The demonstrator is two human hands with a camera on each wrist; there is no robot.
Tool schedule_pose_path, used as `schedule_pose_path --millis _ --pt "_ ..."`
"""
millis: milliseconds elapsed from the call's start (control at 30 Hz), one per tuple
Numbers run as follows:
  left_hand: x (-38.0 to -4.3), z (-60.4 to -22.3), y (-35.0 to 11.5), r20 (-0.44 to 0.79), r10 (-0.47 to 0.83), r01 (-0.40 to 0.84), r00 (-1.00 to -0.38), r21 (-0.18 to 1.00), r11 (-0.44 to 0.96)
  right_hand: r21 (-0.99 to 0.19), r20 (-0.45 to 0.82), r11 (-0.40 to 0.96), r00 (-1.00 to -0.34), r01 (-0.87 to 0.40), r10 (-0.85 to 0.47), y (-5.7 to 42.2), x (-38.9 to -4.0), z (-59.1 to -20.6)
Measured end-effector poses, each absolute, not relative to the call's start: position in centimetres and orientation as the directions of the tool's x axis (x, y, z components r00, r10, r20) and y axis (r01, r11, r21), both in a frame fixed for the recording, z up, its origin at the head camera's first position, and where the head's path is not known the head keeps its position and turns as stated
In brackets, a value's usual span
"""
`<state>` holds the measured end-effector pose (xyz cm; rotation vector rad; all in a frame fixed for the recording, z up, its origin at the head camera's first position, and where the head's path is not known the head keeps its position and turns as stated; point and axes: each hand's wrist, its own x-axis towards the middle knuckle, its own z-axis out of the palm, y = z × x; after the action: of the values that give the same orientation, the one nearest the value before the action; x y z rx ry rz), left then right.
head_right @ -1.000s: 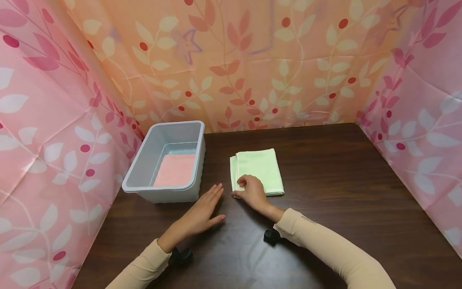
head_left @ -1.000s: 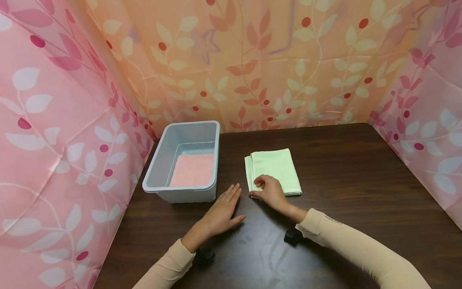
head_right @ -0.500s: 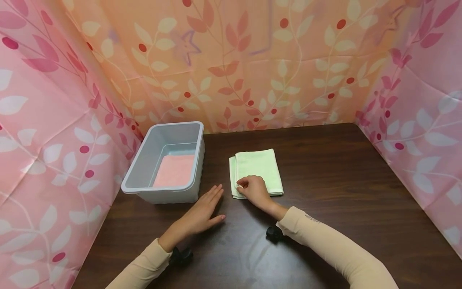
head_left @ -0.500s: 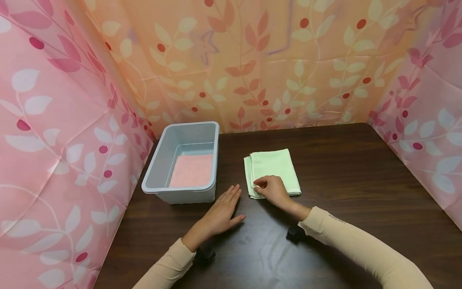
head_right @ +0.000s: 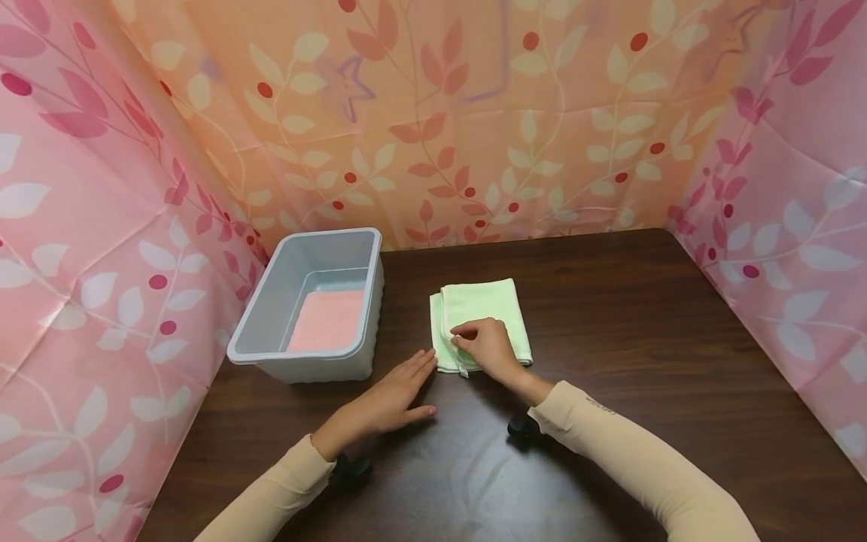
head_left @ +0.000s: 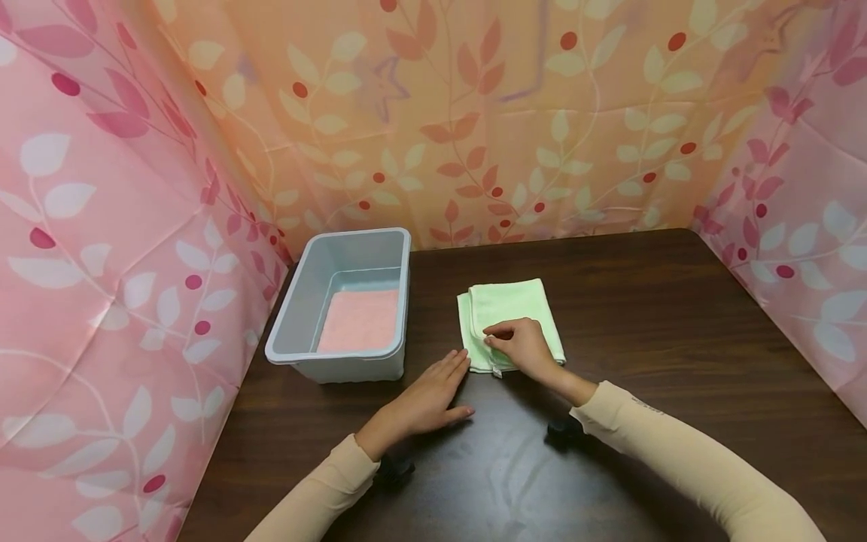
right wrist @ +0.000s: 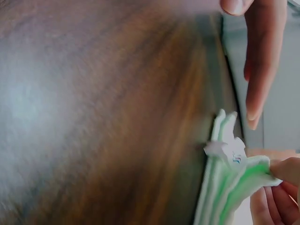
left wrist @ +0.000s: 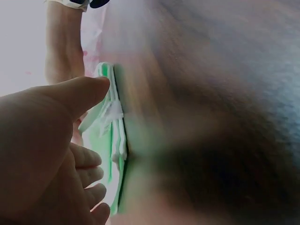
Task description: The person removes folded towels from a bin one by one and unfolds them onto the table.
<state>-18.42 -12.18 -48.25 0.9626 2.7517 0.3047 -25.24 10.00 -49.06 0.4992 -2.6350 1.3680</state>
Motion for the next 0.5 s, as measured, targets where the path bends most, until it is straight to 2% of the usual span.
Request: schedule_pose_path --millis 500 --pt "-19.5 -48.3 -10.8 -0.217 0.634 0.575 -0.742 0.280 0.769 -0.800 0.269 0.506 -0.947 -0.321 -0.176 11.5 -25.8 -48.9"
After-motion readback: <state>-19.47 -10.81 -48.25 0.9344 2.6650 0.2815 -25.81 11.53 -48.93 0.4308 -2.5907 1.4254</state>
